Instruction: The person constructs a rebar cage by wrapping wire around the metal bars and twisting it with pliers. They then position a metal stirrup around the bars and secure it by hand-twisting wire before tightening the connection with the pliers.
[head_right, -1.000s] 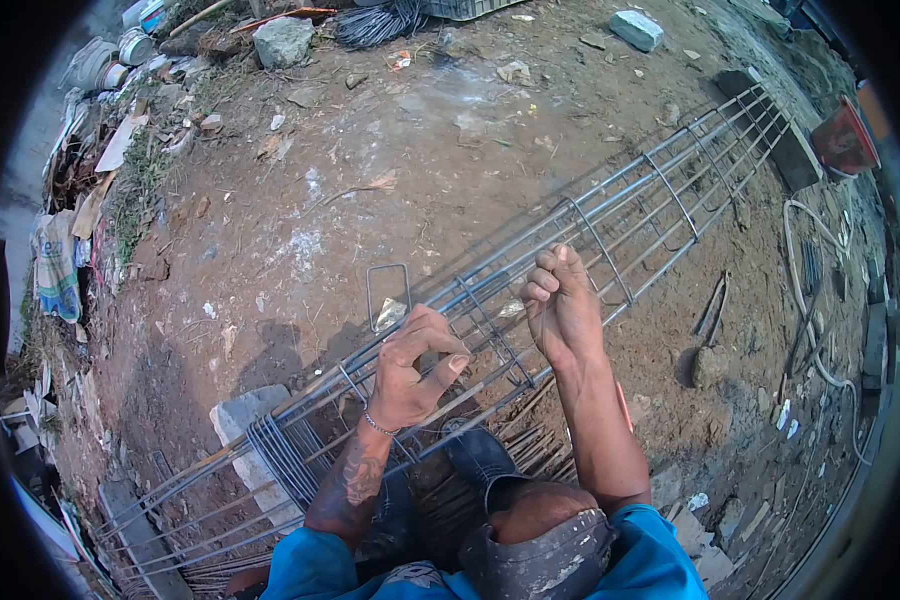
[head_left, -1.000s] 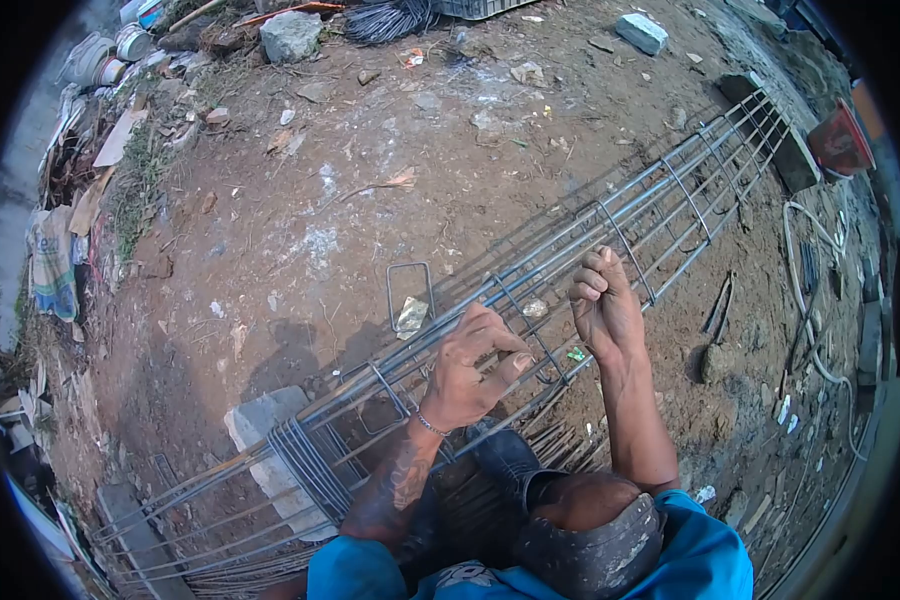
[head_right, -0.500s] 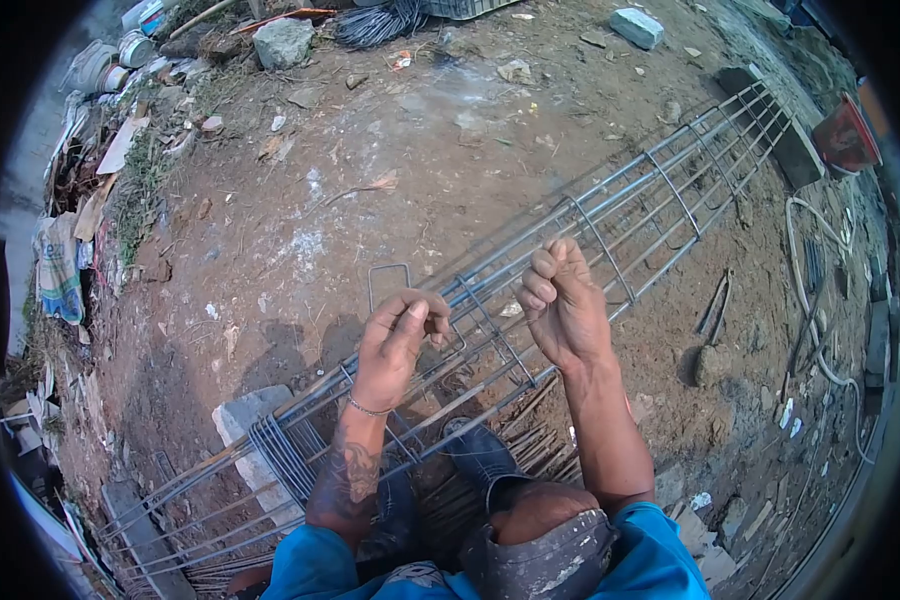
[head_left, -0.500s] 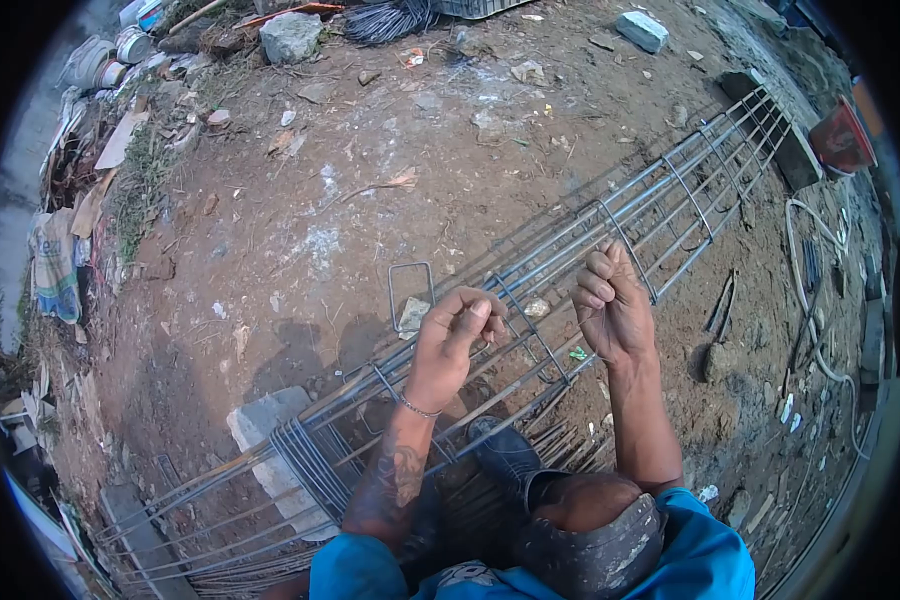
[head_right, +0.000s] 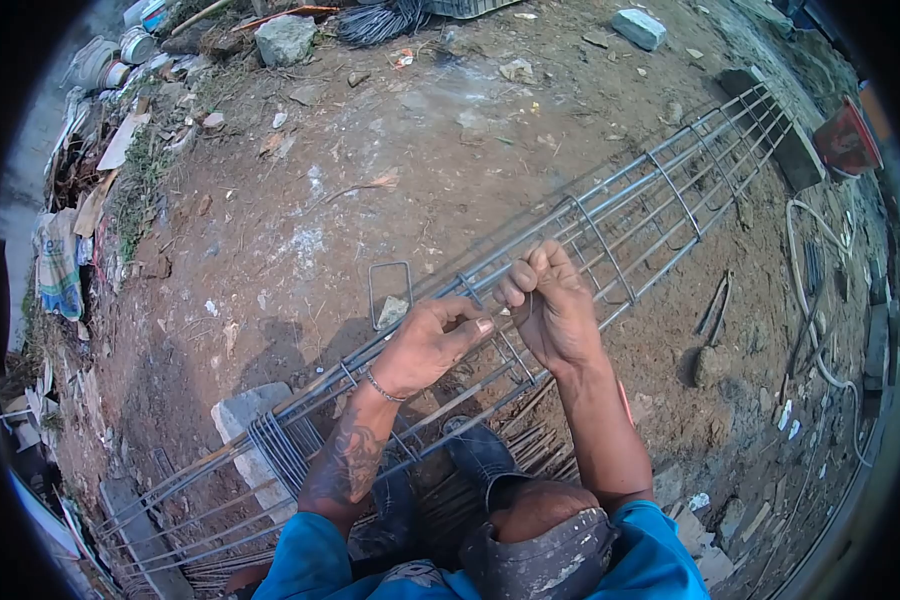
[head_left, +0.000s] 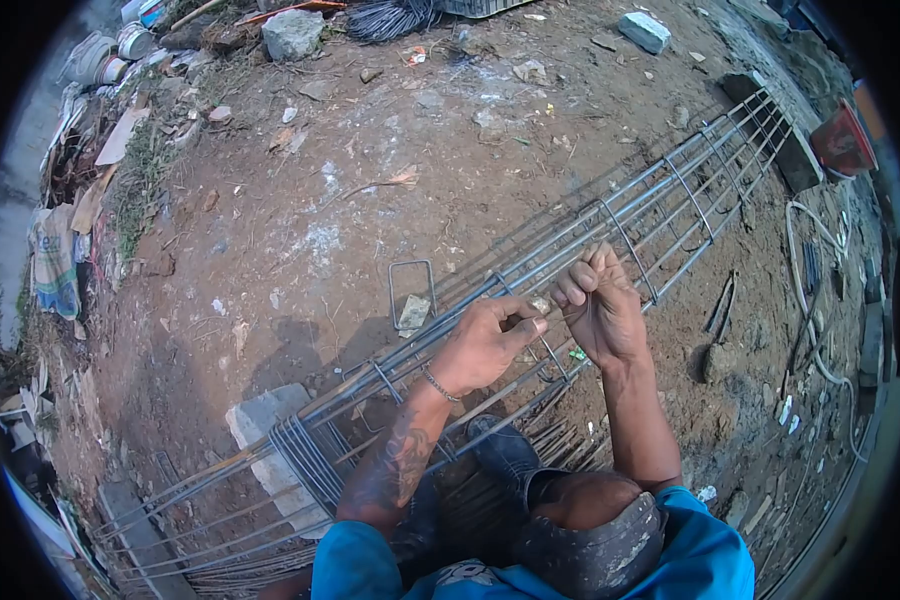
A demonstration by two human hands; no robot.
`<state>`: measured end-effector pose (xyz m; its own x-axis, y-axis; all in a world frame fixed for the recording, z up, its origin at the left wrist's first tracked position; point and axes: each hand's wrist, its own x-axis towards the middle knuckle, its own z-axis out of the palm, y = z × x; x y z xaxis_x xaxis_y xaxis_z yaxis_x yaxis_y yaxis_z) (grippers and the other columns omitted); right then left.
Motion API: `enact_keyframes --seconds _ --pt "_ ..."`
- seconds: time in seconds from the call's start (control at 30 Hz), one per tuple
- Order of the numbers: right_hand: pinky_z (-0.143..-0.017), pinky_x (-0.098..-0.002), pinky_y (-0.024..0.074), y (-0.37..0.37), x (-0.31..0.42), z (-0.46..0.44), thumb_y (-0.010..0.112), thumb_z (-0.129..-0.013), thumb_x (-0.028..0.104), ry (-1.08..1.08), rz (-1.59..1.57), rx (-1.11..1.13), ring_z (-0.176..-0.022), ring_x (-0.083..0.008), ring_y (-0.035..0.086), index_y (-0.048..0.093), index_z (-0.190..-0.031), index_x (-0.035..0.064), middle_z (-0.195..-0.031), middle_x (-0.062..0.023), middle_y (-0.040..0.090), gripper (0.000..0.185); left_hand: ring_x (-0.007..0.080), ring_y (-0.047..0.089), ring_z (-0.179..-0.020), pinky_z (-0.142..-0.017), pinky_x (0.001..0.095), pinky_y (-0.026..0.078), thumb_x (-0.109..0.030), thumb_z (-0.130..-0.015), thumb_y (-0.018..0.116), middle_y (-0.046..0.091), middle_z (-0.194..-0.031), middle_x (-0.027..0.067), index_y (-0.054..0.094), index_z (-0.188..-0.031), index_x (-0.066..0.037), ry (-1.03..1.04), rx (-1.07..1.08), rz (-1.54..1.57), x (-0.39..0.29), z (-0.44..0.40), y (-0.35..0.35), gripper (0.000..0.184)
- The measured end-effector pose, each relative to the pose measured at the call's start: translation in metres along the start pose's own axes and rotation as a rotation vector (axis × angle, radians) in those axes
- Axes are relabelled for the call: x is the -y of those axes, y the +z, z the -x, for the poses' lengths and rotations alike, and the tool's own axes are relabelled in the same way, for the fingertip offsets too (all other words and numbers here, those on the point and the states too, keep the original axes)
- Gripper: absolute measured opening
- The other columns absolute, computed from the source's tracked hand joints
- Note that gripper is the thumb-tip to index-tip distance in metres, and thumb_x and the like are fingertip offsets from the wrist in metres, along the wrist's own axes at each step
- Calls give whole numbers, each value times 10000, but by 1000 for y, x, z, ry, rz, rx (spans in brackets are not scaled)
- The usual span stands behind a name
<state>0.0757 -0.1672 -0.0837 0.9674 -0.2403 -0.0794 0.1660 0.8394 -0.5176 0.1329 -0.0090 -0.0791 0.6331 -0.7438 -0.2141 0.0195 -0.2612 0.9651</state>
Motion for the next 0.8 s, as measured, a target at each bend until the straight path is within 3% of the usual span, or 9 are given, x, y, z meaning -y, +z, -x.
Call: enact_keyframes --seconds 0.1,0.23,0.33,0.53,0.73,0.8 --pt "-670 -283 427 1 -3 3 563 -908 163 37 70 72 -675 -135 477 488 -866 111 -724 5 483 100 58 439 -590 -507 225 366 -154 -867 600 513 -631 -10 605 -865 52 -148 -22 8 -1 1 1 207" --pt "-673 -294 426 -3 -4 4 583 -896 184 -17 167 70 -682 -147 487 491 -854 97 -715 -9 499 134 60 440 -553 -475 222 352 -153 -880 589 500 -616 -10 589 -838 37 -99 -66 20 9 -1 3 195" --pt "-696 -301 420 -14 -5 2 596 -889 209 -88 340 52 -695 -147 496 490 -844 94 -703 -16 513 162 69 466 -515 -444 217 351 -147 -901 559 496 -603 -5 561 -846 21 -210 -35 181 3 4 3 177" --pt "-727 -289 397 -7 -4 2 625 -870 258 -145 533 24 -700 -128 493 493 -825 101 -681 -10 521 210 94 525 -485 -417 222 380 -142 -923 514 518 -596 24 522 -872 9 -210 -304 324 -2 14 14 159" --pt "-680 -266 384 -8 -3 2 629 -864 281 -147 524 73 -683 -117 478 495 -826 104 -702 -12 526 225 97 511 -590 -522 259 400 -192 -908 556 558 -674 49 578 -906 23 35 -232 -32 -6 13 4 216" --pt "-663 -261 379 -6 -4 3 628 -864 284 -130 519 88 -679 -114 473 496 -830 105 -707 -13 525 225 94 495 -670 -601 261 406 -233 -884 604 552 -707 33 602 -929 24 -33 19 -31 -16 13 -6 261"
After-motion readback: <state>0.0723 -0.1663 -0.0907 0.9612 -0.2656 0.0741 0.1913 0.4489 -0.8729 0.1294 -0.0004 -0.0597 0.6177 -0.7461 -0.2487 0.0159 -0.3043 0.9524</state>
